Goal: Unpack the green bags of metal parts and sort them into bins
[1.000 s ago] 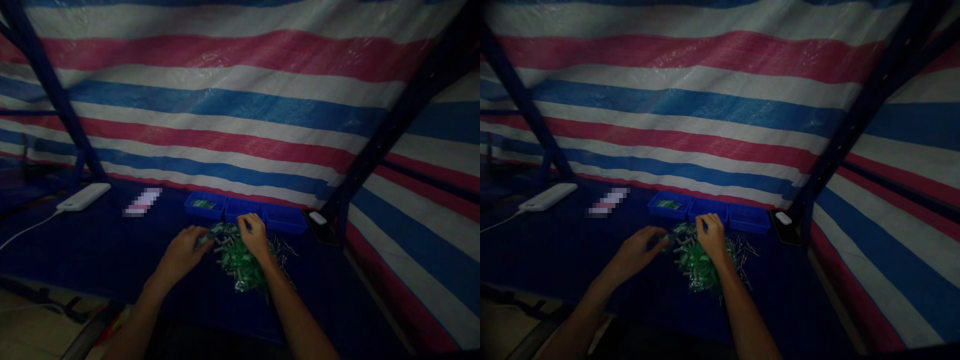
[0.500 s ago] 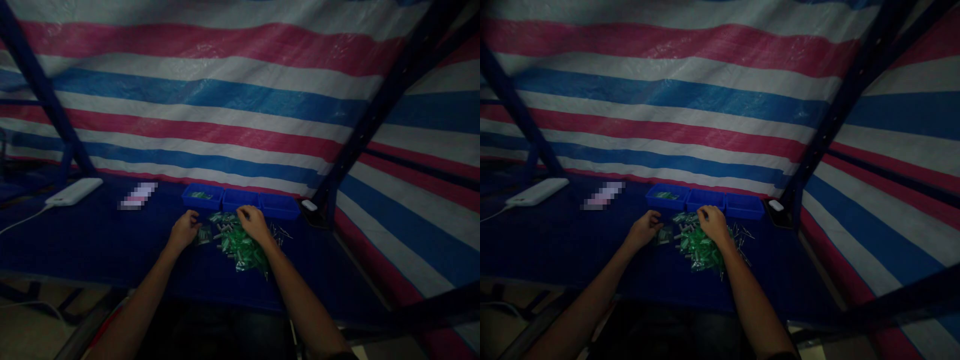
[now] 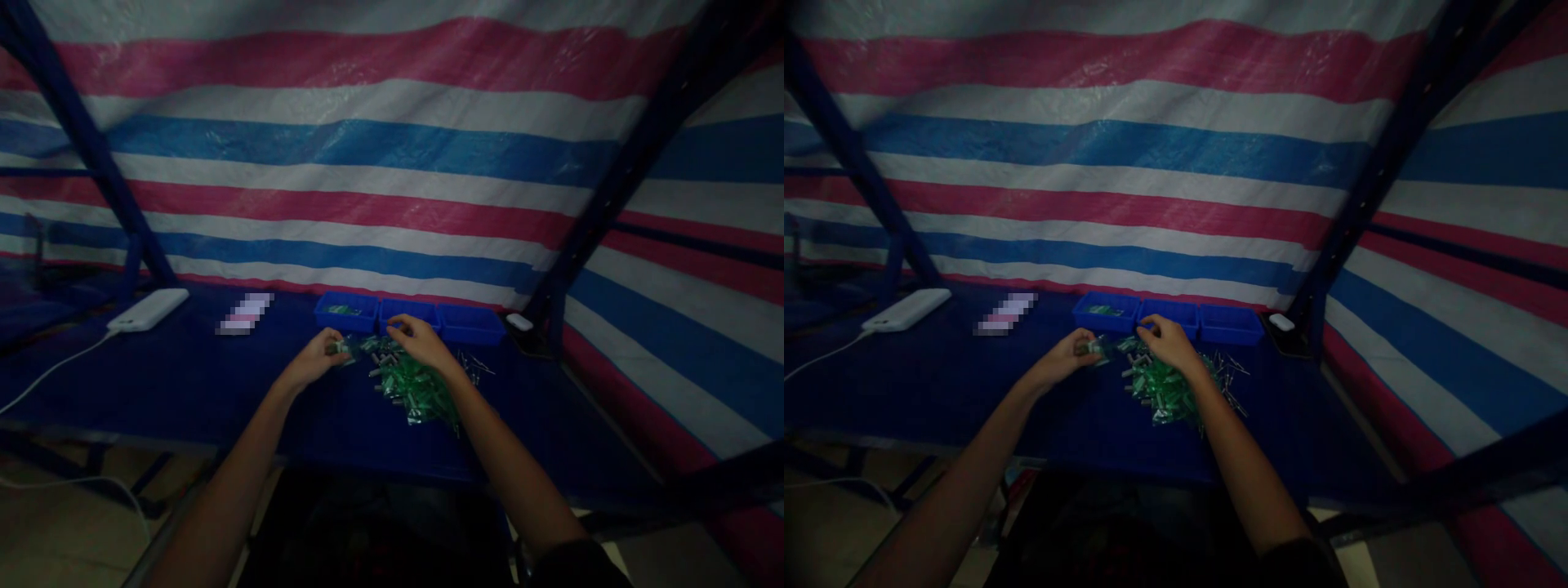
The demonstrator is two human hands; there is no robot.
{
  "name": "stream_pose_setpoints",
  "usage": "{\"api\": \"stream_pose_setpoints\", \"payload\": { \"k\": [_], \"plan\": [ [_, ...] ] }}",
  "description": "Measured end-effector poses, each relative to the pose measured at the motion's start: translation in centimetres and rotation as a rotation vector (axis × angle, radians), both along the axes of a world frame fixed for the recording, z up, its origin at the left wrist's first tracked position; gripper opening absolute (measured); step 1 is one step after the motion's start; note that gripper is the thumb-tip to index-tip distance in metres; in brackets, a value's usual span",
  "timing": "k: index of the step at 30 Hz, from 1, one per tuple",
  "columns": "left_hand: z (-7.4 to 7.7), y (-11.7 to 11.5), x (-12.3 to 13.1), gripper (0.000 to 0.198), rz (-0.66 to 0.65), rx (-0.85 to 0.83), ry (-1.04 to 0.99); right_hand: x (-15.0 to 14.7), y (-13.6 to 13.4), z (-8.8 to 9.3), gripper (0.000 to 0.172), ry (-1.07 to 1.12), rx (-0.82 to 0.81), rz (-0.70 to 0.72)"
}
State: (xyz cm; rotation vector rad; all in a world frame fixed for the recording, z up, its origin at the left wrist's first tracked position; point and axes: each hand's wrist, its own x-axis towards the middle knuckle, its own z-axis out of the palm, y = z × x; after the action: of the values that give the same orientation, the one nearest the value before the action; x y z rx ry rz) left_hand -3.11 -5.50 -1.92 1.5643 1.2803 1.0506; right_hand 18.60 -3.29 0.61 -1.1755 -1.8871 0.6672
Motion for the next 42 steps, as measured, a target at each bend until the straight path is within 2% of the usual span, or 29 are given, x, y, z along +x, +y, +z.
{"api": "stream_pose_setpoints", "payload": {
  "k": [2,4,6,9,13,15,17,20,22,25,29,32,36,39,42],
  "plan": [
    [1.5,1.5,0.9,0.036,0.051,0.098,-0.137,-1.4,0.3,0.7,0.032,0.139,-0.083,0.026],
    [2.8,2.9,2.2,0.032,0.085,0.236,-0.181,-2.8,0.6,1.2,0.038,0.321,-0.149,0.042],
    [3.6,4.0,3.8,0.026,0.015,0.343,-0.154,-3.4,0.7,1.3,0.04,0.526,-0.192,0.051],
    [3.5,4.5,5.5,0.021,-0.185,0.4,-0.099,-2.8,0.6,0.9,0.037,0.761,-0.253,0.042],
    [2.4,4.0,5.6,0.019,-0.344,0.399,-0.116,-0.9,0.3,0.2,0.027,0.855,-0.289,0.013],
    [1.9,3.9,5.2,0.016,-0.323,0.43,-0.138,-0.6,0.3,-0.1,0.023,0.884,-0.242,-0.009],
    [1.5,4.0,5.0,0.014,-0.231,0.478,-0.172,-0.7,0.3,-0.2,0.023,0.904,-0.205,-0.023],
    [1.2,4.0,5.1,0.009,-0.116,0.539,-0.185,-1.4,0.2,-0.3,0.033,0.908,-0.241,-0.025],
    [1.3,3.7,5.4,0.01,-0.105,0.576,-0.131,-1.8,0.1,-0.4,0.039,0.914,-0.303,-0.036],
    [1.6,3.0,5.7,0.017,-0.113,0.629,0.023,-2.1,0.0,-0.6,0.037,0.908,-0.345,-0.044],
    [1.6,2.4,5.8,0.022,-0.07,0.642,0.16,-2.0,0.6,-1.2,0.036,0.842,-0.208,-0.127],
    [1.2,2.8,5.9,0.023,0.007,0.606,0.129,-1.5,1.1,-1.3,0.035,0.76,-0.077,-0.239],
    [1.0,3.3,5.9,0.014,0.035,0.372,-0.054,-1.2,1.0,-1.3,0.018,0.595,0.036,-0.234],
    [1.2,3.4,5.8,0.028,0.121,0.163,-0.152,-1.4,0.3,-1.2,0.01,0.396,0.193,-0.205],
    [1.2,3.4,5.6,0.043,0.127,-0.059,-0.204,-2.0,-0.5,-1.2,0.017,0.194,0.371,-0.131]
  ]
}}
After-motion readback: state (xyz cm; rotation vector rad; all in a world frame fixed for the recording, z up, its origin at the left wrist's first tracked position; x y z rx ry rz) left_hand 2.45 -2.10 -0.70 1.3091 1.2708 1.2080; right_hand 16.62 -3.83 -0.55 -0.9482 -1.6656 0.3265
